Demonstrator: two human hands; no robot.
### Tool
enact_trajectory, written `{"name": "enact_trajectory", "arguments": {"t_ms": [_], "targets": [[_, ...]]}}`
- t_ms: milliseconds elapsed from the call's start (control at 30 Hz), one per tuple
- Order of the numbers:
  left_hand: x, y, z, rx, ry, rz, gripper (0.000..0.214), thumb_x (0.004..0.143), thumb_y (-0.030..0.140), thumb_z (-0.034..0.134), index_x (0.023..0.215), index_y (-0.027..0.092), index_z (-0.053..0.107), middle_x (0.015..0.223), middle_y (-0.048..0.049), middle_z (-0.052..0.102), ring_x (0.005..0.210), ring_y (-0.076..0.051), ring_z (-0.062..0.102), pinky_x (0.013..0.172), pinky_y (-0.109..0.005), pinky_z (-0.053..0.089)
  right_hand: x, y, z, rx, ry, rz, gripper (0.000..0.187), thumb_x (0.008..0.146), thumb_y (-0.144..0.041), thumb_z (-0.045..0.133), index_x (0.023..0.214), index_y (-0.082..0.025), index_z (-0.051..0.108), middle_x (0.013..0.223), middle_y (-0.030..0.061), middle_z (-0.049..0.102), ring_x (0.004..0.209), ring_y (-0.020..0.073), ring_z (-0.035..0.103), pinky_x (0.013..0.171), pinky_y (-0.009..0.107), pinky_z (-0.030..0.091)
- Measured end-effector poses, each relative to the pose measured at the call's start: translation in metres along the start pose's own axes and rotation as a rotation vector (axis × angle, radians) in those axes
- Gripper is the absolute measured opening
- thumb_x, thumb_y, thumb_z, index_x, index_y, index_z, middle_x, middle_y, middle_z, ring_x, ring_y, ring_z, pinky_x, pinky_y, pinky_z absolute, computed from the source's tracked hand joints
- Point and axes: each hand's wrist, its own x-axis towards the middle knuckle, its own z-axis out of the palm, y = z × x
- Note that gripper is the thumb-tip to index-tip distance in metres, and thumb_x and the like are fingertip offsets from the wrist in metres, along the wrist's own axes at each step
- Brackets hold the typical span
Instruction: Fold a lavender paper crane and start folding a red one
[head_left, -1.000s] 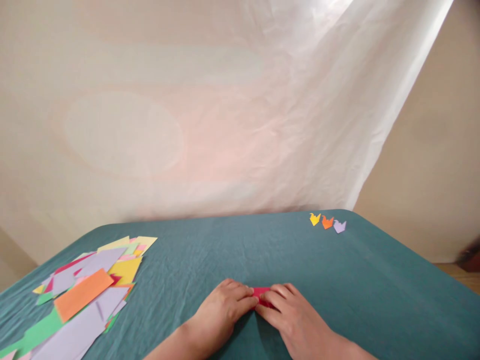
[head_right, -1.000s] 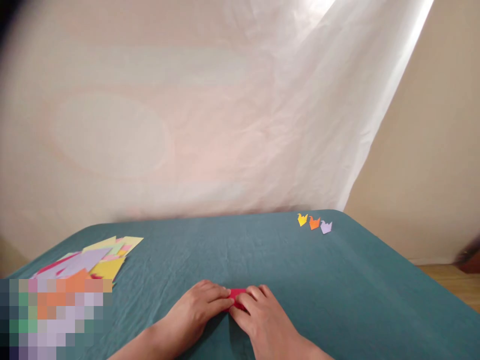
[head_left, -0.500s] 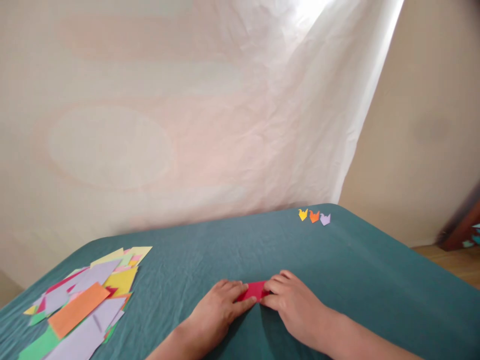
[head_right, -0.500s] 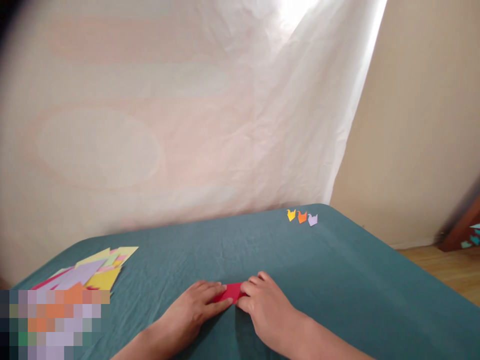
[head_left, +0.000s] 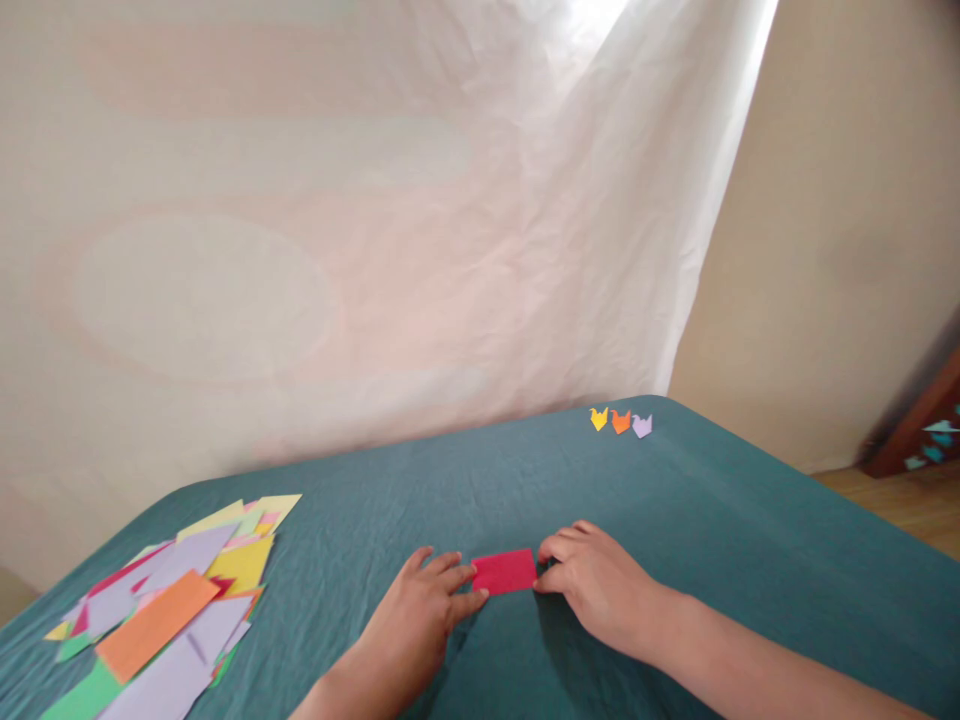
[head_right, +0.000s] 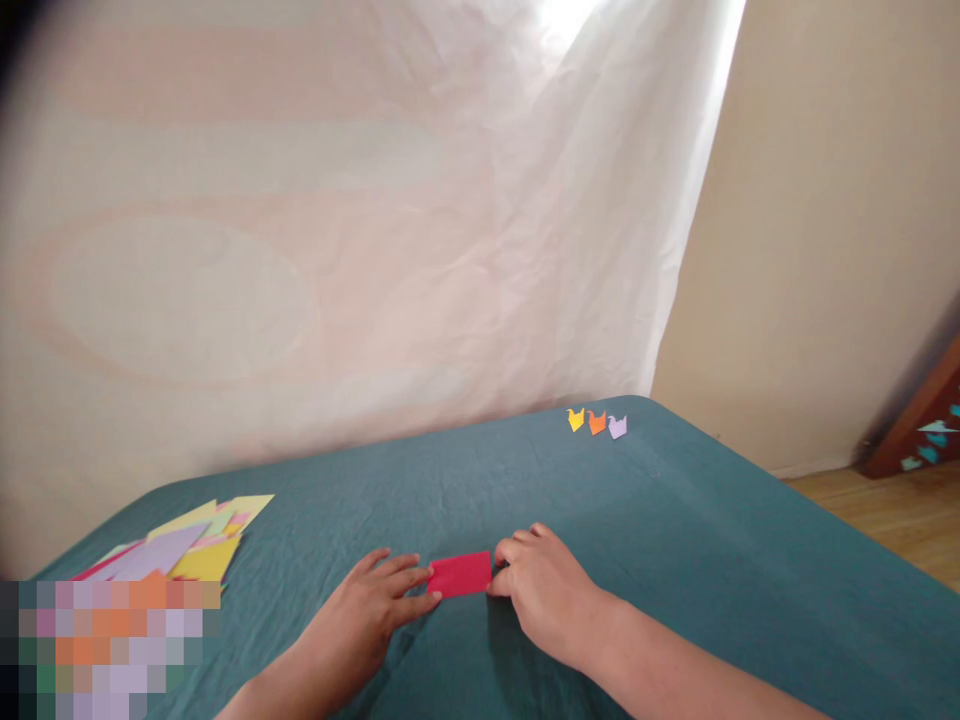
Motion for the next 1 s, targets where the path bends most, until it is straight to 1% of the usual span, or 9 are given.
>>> {"name": "enact_trajectory", "arguments": {"t_ms": [300, 467, 600, 700, 767, 800, 833, 900, 1000], "targets": [[-0.001, 0.008, -0.017, 0.020, -0.092, -0.070, 0.053, 0.076, 0.003, 0.050, 0.117, 0.035, 0.059, 0.124, -0.0062, 0.060, 0.118, -0.031, 0.050, 0.098, -0.058, 0.029, -0.001, -0.001, 0.000, 0.000, 0.001, 0.021, 0.028, 0.085, -0.014, 0.052, 0.089, -0.033, 0.072, 0.090, 0.0001, 0.066, 0.084, 0.0170, 0.056, 0.075, 0.031, 0.029], [-0.003, 0.010, -0.022, -0.008, -0.067, -0.058, 0.050, 0.076, 0.003, 0.048, 0.115, 0.032, 0.061, 0.120, -0.0080, 0.062, 0.115, -0.031, 0.052, 0.097, -0.059, 0.030, -0.002, -0.002, -0.001, 0.002, -0.011, 0.031, 0.030, 0.085, -0.012, 0.051, 0.088, -0.034, 0.072, 0.090, -0.0001, 0.066, 0.086, 0.0169, 0.056, 0.075, 0.032, 0.029], [-0.004, 0.007, -0.018, -0.024, -0.052, -0.055, 0.051, 0.074, 0.001, 0.048, 0.112, 0.031, 0.063, 0.118, -0.0083, 0.063, 0.111, -0.031, 0.055, 0.095, -0.059, 0.032, -0.002, -0.002, -0.001, 0.003, -0.014, 0.040, 0.029, 0.083, -0.012, 0.051, 0.083, -0.032, 0.073, 0.089, 0.0002, 0.067, 0.085, 0.0173, 0.057, 0.075, 0.032, 0.031], [-0.005, 0.005, -0.010, -0.055, 0.013, -0.055, 0.049, 0.071, 0.000, 0.048, 0.105, 0.030, 0.066, 0.111, -0.0054, 0.065, 0.105, -0.027, 0.058, 0.096, -0.054, 0.034, -0.002, 0.000, 0.002, 0.053, 0.014, 0.037, 0.030, 0.082, -0.009, 0.050, 0.080, -0.029, 0.072, 0.088, -0.0007, 0.067, 0.085, 0.0170, 0.057, 0.078, 0.033, 0.032], [-0.006, 0.005, -0.003, -0.081, 0.127, -0.096, 0.041, 0.073, -0.001, 0.045, 0.091, 0.026, 0.069, 0.101, -0.0041, 0.067, 0.099, -0.023, 0.060, 0.095, -0.047, 0.038, -0.001, 0.003, 0.007, 0.131, 0.067, 0.070, 0.032, 0.080, -0.004, 0.047, 0.079, -0.027, 0.070, 0.087, -0.0013, 0.067, 0.086, 0.0161, 0.057, 0.080, 0.032, 0.034], [-0.006, 0.005, 0.001, -0.106, 0.193, -0.127, 0.037, 0.076, 0.000, 0.044, 0.086, 0.024, 0.069, 0.099, -0.0049, 0.067, 0.096, -0.022, 0.060, 0.090, -0.042, 0.043, 0.000, 0.004, 0.010, 0.182, 0.107, 0.105, 0.032, 0.079, -0.003, 0.045, 0.079, -0.025, 0.069, 0.086, -0.0011, 0.066, 0.085, 0.0157, 0.057, 0.080, 0.031, 0.035], [-0.005, 0.005, 0.005, -0.140, 0.247, -0.146, 0.036, 0.079, 0.002, 0.042, 0.090, 0.024, 0.068, 0.099, -0.0052, 0.066, 0.094, -0.021, 0.060, 0.086, -0.039, 0.045, 0.001, 0.006, 0.013, 0.235, 0.154, 0.147, 0.032, 0.079, -0.002, 0.044, 0.081, -0.024, 0.067, 0.086, -0.0004, 0.066, 0.085, 0.0156, 0.057, 0.079, 0.030, 0.037], [-0.003, 0.004, 0.012, -0.211, 0.348, -0.171, 0.036, 0.086, 0.010, 0.042, 0.114, 0.025, 0.058, 0.110, -0.0063, 0.063, 0.102, -0.020, 0.057, 0.089, -0.037, 0.045, 0.003, 0.008, 0.018, 0.342, 0.229, 0.202, 0.028, 0.080, -0.005, 0.045, 0.091, -0.022, 0.064, 0.092, 0.0014, 0.065, 0.089, 0.0163, 0.057, 0.081, 0.029, 0.040], [0.002, 0.003, 0.022, -0.289, 0.396, -0.189, 0.055, 0.086, 0.017, 0.050, 0.138, 0.028, 0.033, 0.129, -0.0070, 0.052, 0.118, -0.021, 0.047, 0.099, -0.039, 0.039, 0.007, 0.008, 0.023, 0.453, 0.266, 0.200, 0.034, 0.078, -0.011, 0.053, 0.109, -0.023, 0.058, 0.107, 0.0037, 0.062, 0.100, 0.0184, 0.055, 0.089, 0.032, 0.040]]}}
